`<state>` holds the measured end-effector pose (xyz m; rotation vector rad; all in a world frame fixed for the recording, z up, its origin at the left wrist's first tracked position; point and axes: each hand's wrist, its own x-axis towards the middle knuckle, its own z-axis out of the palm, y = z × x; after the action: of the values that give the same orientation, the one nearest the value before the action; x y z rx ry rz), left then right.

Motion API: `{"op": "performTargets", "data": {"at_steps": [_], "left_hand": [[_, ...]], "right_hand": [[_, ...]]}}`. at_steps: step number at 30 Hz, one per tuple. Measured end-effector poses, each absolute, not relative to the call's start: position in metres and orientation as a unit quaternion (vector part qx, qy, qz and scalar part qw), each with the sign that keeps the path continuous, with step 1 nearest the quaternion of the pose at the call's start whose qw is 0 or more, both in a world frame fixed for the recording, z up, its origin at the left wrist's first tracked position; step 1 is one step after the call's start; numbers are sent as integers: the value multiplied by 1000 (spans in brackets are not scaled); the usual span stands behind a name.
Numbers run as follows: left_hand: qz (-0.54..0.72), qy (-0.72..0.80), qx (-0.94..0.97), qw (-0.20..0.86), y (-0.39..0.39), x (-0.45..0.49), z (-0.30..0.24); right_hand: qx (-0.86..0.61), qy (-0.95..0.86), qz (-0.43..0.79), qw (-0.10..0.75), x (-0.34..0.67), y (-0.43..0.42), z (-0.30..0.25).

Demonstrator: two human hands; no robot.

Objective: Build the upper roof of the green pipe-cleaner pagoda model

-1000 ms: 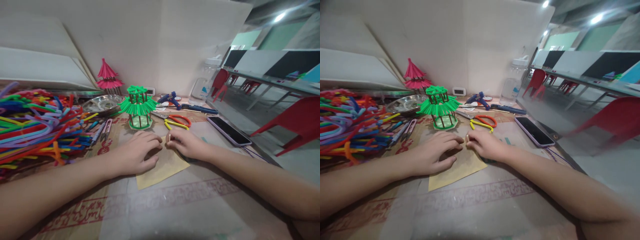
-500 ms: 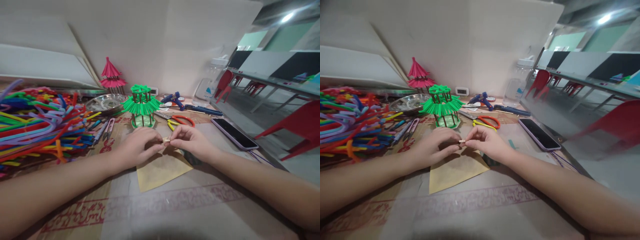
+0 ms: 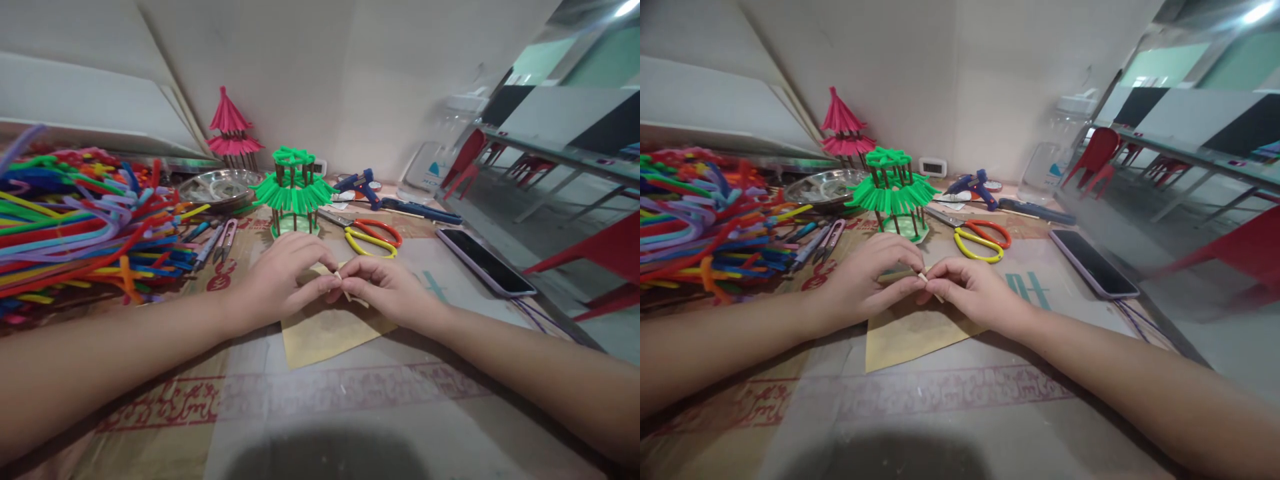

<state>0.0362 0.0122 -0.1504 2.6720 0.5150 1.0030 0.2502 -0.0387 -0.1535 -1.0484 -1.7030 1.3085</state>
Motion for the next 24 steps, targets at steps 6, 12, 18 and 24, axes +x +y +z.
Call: {"op": "performTargets", "data": {"at_steps": [6,12,18,24], "left_hand": [[356,158,914,113,10,36,-148],[386,201,891,132,11,35,-146],[332,207,911,130,16,37,-148],[297,178,931,117,16,38,-148]], "right_hand": [[-392,-681,500,364,250,-38,-154],[-422,-651,446,447,252,-38,-154],[-425,-604,466,487,256,-34,-149],[-389,-592,534,462,254,-33,-150]]}}
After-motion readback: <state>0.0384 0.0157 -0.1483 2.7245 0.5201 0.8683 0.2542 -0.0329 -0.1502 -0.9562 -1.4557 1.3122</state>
